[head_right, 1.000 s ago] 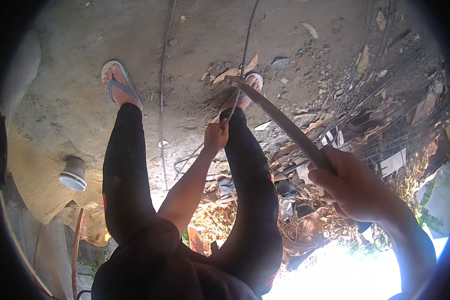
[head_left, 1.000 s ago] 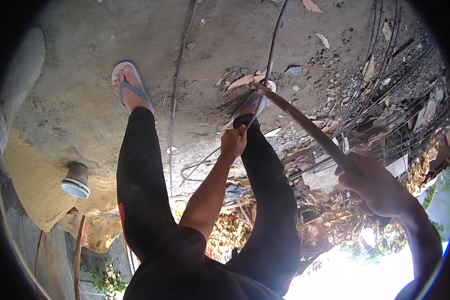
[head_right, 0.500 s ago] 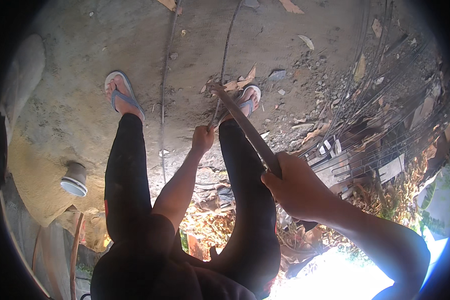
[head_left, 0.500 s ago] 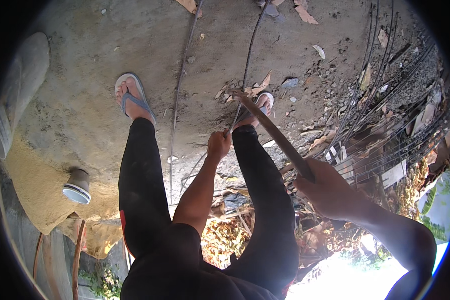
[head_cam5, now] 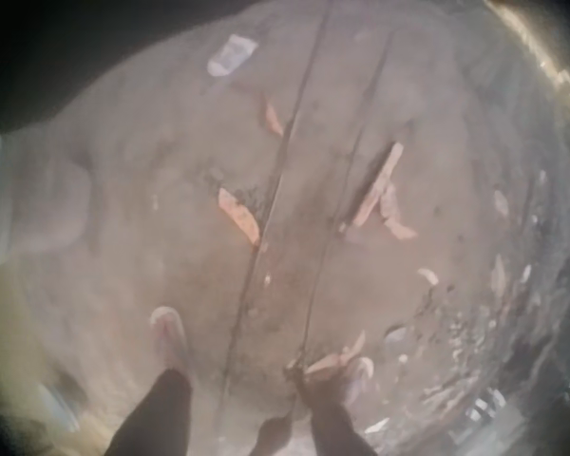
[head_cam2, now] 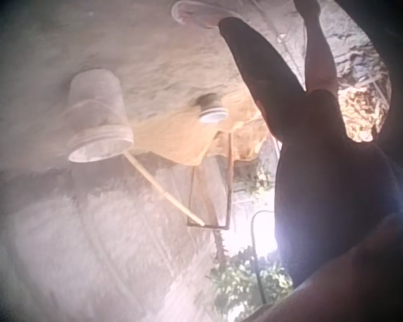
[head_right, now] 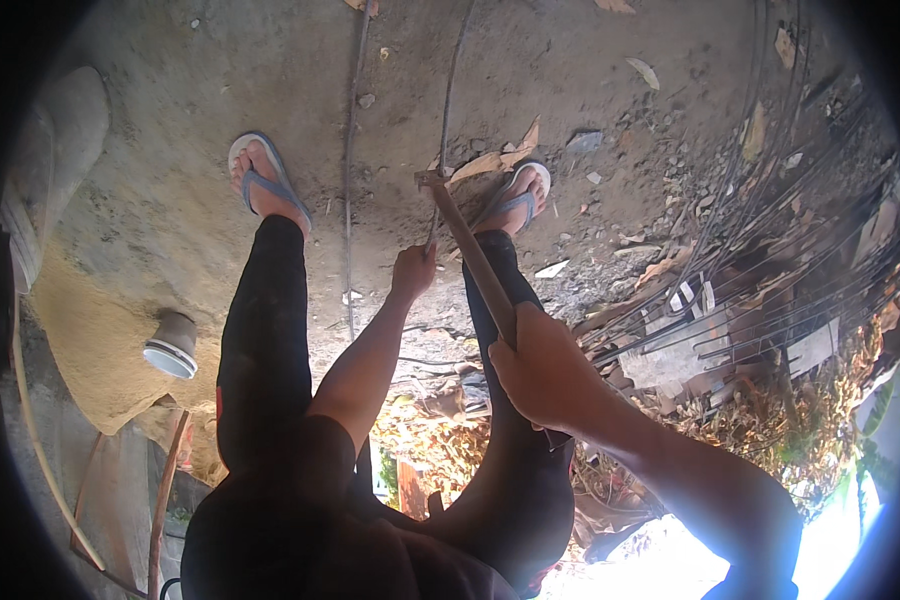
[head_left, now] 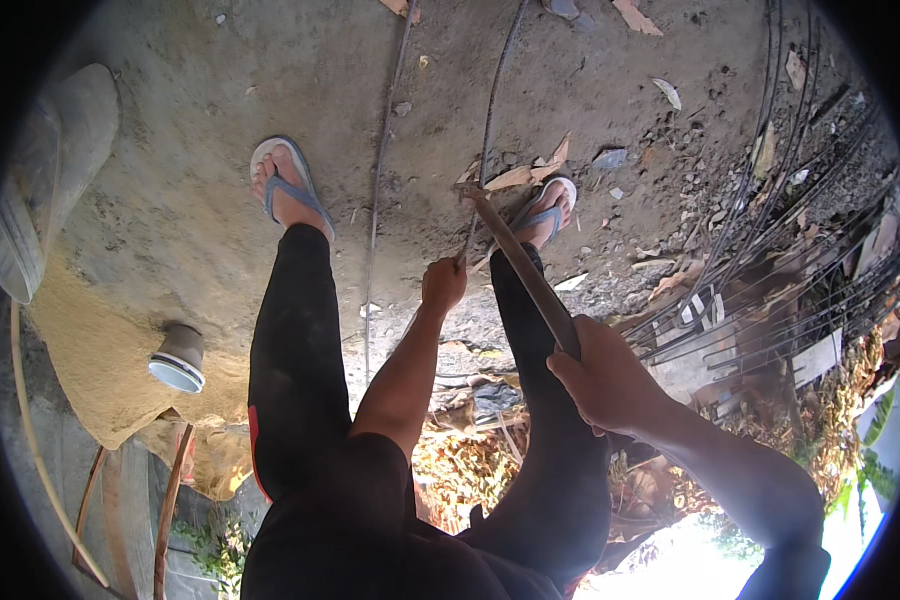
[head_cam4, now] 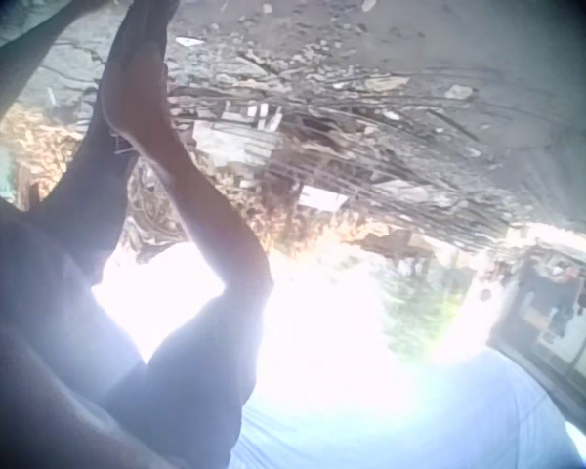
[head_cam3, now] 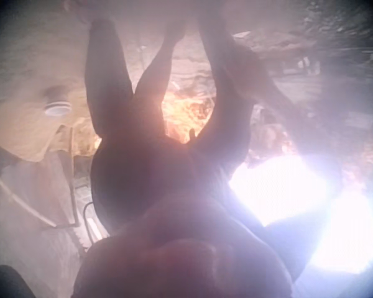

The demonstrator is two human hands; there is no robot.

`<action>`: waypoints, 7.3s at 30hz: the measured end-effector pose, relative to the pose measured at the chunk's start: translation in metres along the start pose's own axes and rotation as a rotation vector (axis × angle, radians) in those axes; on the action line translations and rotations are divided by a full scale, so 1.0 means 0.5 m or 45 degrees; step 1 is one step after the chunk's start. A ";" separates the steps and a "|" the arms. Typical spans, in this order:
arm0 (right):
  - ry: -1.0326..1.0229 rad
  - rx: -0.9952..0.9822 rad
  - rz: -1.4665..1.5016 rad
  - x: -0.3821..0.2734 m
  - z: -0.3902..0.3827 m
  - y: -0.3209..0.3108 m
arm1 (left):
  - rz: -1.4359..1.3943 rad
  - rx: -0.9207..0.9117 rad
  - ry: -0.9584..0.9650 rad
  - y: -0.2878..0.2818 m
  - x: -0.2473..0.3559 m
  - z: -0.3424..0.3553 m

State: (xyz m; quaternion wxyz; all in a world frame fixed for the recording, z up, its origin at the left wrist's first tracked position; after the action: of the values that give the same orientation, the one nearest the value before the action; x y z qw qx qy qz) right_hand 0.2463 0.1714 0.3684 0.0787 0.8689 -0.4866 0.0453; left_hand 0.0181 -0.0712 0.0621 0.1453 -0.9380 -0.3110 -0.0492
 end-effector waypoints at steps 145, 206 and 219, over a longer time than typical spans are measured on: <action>-0.112 0.180 -0.671 0.031 -0.302 -0.083 | -0.477 0.385 0.443 -0.111 0.218 -0.106; -0.184 0.197 0.340 -0.099 -0.024 0.205 | 0.255 0.066 0.050 -0.277 0.122 0.073; -0.194 0.199 0.527 -0.153 -0.036 0.290 | 0.213 0.253 0.099 -0.342 0.068 0.069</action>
State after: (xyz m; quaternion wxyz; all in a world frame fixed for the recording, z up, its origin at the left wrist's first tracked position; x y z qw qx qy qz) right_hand 0.0824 0.1643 0.3878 -0.0366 0.7550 -0.6539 0.0324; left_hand -0.0566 0.0891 0.0769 0.2530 -0.9390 -0.2290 -0.0421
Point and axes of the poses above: each hand's wrist, its own z-axis towards the middle knuckle, its own y-axis out of the palm, x = y × z, the point moved 1 cm from there along z, towards the middle knuckle, and after that the axes turned 6 degrees about x, right-handed, at the moved point
